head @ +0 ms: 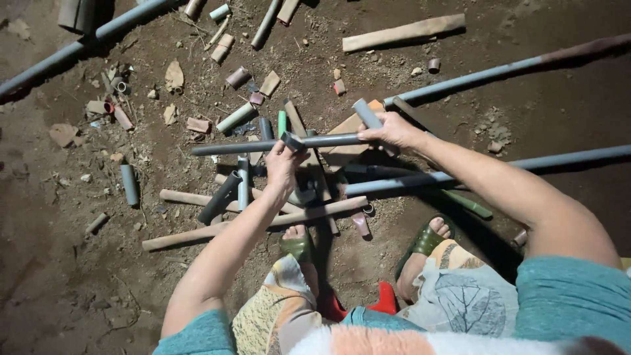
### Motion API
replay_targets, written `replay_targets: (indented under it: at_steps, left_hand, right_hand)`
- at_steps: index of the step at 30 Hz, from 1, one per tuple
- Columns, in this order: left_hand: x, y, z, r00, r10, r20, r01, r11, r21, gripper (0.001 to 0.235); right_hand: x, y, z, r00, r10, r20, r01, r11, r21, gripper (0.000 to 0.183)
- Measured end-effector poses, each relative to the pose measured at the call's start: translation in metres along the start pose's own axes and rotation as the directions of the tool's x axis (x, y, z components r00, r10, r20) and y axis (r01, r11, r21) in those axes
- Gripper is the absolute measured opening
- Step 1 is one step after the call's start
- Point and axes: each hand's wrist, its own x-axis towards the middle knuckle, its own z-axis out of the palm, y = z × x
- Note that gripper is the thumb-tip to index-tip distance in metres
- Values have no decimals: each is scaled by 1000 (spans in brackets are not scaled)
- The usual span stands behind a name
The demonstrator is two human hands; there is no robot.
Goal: The person uses a hand saw to cut a small wooden block, then picks up and connects various metal pipes and elbow joints on the ground. They assemble the pieces into a larger structure, adjusting the connections by hand.
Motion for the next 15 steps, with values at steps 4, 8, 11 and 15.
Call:
replay_targets:
  at_steps: [4,8,11,15]
  left_hand:
    - [-9,20,-45,874,-67,481,-170,886,432,13]
    - [43,-25,-78,873,-196,446,-479,-186,858,17]
    - [-13,22,-21,679,138,721,-584,-493,644,18]
    - [-53,51,49,434,154,888,-807,-371,459,84]
  right_hand:
    - [1,17,-24,997,0,-74,6,997,83,34]
    - [10,43,-34,995,-31,-92,39,996,83,35]
    - [22,64,-38,993,-95,-74,98,994,42,42]
    - [-29,18,-15,983,-179,-36,173,977,-122,41]
